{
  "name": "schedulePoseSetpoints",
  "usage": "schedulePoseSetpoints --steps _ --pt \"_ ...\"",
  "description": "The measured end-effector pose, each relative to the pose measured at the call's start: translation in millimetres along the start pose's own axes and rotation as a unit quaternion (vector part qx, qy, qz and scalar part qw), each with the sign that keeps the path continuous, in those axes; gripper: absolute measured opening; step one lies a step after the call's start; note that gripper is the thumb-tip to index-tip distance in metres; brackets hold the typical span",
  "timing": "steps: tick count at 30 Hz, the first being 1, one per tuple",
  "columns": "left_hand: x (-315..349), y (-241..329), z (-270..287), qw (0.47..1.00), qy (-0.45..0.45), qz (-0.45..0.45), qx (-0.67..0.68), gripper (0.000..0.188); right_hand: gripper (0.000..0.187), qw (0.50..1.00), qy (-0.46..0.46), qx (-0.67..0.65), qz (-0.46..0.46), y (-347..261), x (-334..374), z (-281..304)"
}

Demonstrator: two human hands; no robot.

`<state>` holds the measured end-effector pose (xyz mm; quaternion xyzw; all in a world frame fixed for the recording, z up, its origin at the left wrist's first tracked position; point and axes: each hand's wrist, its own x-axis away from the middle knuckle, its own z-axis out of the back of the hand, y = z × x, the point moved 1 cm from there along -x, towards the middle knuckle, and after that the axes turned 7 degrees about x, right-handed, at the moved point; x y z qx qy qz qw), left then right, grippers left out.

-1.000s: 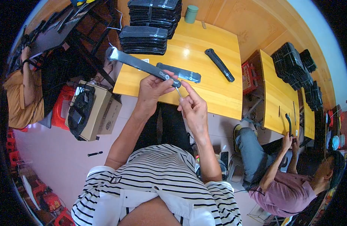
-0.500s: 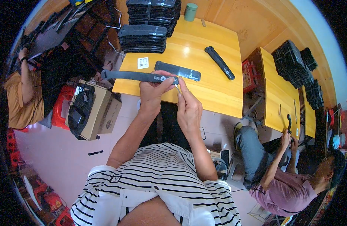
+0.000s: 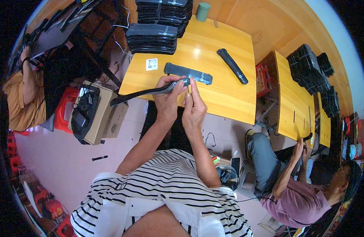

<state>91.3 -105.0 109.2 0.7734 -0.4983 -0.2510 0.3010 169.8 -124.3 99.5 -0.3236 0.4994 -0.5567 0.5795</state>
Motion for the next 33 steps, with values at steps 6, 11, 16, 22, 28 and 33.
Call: schedulePoseSetpoints --steps 6,11,16,22,28,33 --pt "-1.0 21.8 -3.1 0.996 -0.039 0.009 -0.083 0.015 0.052 0.964 -0.004 0.162 0.209 -12.0 -9.6 16.5" --pt "0.1 18.8 -4.9 0.999 -0.03 0.038 -0.011 0.016 0.049 0.973 0.002 0.139 0.186 -10.1 -8.7 15.0" --pt "-12.7 24.0 17.6 0.99 -0.045 0.116 -0.069 0.016 0.039 0.994 -0.104 0.029 0.027 -10.0 -11.7 30.4" --pt "-33.2 32.4 34.8 0.93 -0.166 0.286 -0.16 0.016 0.035 0.919 -0.228 0.233 0.224 -16.0 -23.6 57.3" --pt "-44.0 25.8 41.4 0.888 -0.202 0.362 -0.198 0.02 0.041 0.956 -0.169 0.175 0.165 -18.5 -3.7 49.2" --pt "-47.3 26.5 40.4 0.881 -0.213 0.398 -0.143 0.019 0.041 0.938 -0.17 0.235 0.191 -2.5 -0.3 46.2"
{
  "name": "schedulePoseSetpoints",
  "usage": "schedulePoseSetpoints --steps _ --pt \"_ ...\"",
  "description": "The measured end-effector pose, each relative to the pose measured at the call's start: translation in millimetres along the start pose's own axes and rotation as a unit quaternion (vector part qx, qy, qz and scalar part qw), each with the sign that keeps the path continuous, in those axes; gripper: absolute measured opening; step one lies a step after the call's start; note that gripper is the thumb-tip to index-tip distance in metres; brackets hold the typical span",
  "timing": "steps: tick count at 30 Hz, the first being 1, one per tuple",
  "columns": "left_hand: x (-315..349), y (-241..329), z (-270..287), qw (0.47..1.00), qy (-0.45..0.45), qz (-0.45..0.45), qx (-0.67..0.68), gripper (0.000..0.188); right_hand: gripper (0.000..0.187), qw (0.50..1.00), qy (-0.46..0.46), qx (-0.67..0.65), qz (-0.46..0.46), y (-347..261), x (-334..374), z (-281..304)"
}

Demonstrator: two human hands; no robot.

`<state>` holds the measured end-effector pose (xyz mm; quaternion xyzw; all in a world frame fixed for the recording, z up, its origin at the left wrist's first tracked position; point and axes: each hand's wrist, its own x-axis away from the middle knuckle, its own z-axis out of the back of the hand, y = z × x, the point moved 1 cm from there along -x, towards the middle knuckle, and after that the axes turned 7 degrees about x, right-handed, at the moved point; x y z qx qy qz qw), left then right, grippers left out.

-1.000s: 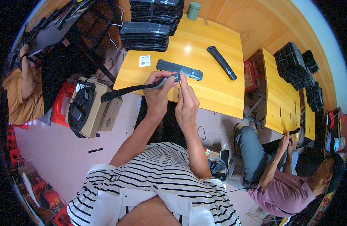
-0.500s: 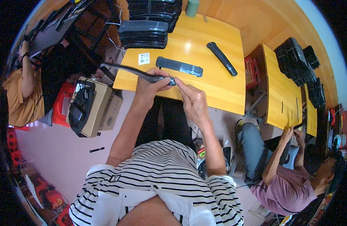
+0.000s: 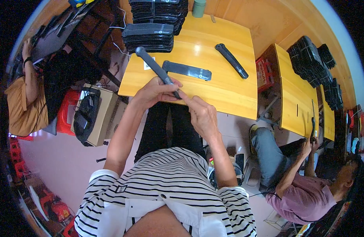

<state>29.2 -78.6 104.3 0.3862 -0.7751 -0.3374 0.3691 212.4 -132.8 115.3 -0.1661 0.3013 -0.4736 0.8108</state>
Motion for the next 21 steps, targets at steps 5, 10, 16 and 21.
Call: schedulePoseSetpoints --steps 5,10,16,21 --pt "20.3 -8.1 -26.4 0.984 0.088 -0.042 -0.151 0.034 0.034 0.981 0.018 -0.172 -0.088 -1.9 -4.5 1.3" --pt "22.4 -13.6 -30.4 0.962 0.069 -0.146 -0.221 0.031 0.031 0.941 -0.031 -0.28 -0.186 -7.1 -5.1 7.7" --pt "25.8 -13.7 -27.1 0.967 0.006 -0.131 -0.218 0.023 0.03 0.889 -0.12 -0.374 -0.233 2.0 -7.9 18.5" --pt "27.4 -13.4 -24.6 0.97 -0.017 -0.101 -0.221 0.02 0.03 0.881 -0.164 -0.383 -0.223 4.3 -8.5 20.7"
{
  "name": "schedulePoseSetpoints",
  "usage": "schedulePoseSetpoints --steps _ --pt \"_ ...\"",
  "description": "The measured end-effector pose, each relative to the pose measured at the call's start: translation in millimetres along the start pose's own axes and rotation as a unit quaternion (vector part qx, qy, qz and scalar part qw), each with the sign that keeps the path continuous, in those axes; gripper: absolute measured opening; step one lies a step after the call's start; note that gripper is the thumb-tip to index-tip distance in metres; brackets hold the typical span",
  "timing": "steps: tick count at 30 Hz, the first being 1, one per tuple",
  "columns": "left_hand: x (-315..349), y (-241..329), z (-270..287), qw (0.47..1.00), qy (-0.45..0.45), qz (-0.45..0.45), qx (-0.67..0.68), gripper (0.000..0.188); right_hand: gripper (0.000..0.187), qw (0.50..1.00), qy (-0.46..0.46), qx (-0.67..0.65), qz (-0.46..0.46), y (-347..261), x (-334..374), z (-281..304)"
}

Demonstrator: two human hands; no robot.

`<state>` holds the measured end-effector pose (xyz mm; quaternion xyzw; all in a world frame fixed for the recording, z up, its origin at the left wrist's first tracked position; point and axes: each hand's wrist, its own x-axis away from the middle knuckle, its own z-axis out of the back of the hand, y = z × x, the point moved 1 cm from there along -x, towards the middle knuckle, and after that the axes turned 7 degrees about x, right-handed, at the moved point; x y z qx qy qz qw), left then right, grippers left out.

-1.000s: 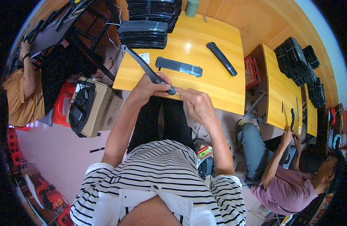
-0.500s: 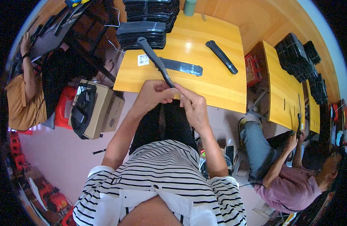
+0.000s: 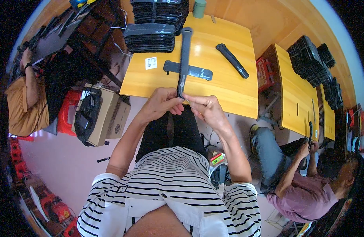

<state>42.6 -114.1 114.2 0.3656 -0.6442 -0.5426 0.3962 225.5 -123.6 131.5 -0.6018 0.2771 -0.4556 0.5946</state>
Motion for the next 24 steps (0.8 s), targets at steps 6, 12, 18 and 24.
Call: schedulePoseSetpoints --steps 6,12,18,24 --pt "4.7 3.0 -3.6 0.999 0.016 0.047 0.013 0.022 0.03 0.997 -0.035 -0.062 0.026 9.0 -1.4 2.5" --pt "4.2 -1.8 -8.7 0.997 0.035 0.044 0.049 0.023 0.031 0.998 0.008 -0.048 0.026 12.4 4.8 -6.0" --pt "1.7 2.7 -7.2 0.993 0.086 0.082 0.015 0.024 0.02 0.965 0.155 0.14 0.156 5.0 5.6 -7.3" --pt "9.0 17.0 -14.0 0.996 -0.041 0.074 0.013 0.025 0.017 0.95 0.081 0.241 0.183 -13.3 3.6 -2.5"
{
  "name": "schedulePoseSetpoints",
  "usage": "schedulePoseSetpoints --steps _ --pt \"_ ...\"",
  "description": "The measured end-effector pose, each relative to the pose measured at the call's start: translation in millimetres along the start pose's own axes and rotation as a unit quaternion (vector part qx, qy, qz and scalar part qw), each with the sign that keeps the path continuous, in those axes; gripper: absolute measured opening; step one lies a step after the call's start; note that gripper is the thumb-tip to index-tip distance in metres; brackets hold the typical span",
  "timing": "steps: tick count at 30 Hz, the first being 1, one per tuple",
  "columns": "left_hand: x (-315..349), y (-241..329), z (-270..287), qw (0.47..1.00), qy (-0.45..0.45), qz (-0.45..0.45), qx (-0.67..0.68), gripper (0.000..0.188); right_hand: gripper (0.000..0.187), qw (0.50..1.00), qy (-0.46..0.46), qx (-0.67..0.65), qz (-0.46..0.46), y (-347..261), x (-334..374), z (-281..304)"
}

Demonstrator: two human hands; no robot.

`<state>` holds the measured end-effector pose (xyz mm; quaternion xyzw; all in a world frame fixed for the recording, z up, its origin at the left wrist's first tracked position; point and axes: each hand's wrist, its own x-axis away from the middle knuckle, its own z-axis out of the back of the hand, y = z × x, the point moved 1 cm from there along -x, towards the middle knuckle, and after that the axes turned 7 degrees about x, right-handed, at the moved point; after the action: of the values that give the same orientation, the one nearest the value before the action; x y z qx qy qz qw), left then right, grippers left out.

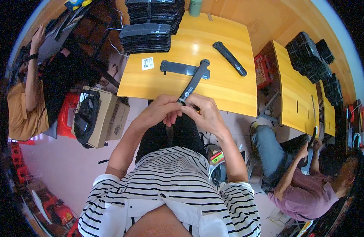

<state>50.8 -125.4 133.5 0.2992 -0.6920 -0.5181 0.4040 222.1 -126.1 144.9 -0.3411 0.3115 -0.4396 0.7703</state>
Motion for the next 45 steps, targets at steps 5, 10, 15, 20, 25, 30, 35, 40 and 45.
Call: schedulePoseSetpoints --steps 5,10,15,20,25,30,35,40,45 --pt "-0.9 -3.6 -8.5 0.998 -0.01 0.002 0.054 0.026 0.023 0.995 -0.049 -0.092 0.0 2.8 0.9 3.5" --pt "-14.7 -8.7 -22.2 0.988 0.029 -0.062 0.14 0.029 0.022 0.893 0.013 -0.408 -0.189 15.0 -5.2 1.9" --pt "-16.9 -2.8 -21.9 0.984 0.065 -0.072 0.146 0.028 0.021 0.935 0.019 -0.319 -0.15 27.9 -24.7 16.6" --pt "-0.7 -11.4 -11.8 0.989 0.062 -0.031 0.129 0.029 0.019 0.937 0.114 -0.271 -0.189 83.0 -30.9 75.3" --pt "-2.1 -12.7 -16.7 0.99 0.052 -0.021 0.126 0.031 0.019 0.963 0.215 -0.104 -0.127 76.1 -29.8 67.6" --pt "-7.3 -13.4 -15.8 0.99 0.045 -0.008 0.131 0.03 0.014 0.92 0.324 -0.2 -0.089 72.1 -33.3 56.5" --pt "-12.4 -15.7 -22.9 0.986 0.065 0.008 0.156 0.03 0.008 0.873 0.348 -0.326 -0.102 65.4 -43.8 40.5" --pt "-16.1 -15.1 -33.2 0.988 0.073 -0.029 0.133 0.028 0.012 0.868 0.481 -0.105 -0.063 68.3 -79.4 34.6" --pt "-14.9 -5.0 -35.4 0.978 0.125 -0.084 0.146 0.028 0.011 0.817 0.499 0.277 -0.077 54.5 -124.2 28.7"
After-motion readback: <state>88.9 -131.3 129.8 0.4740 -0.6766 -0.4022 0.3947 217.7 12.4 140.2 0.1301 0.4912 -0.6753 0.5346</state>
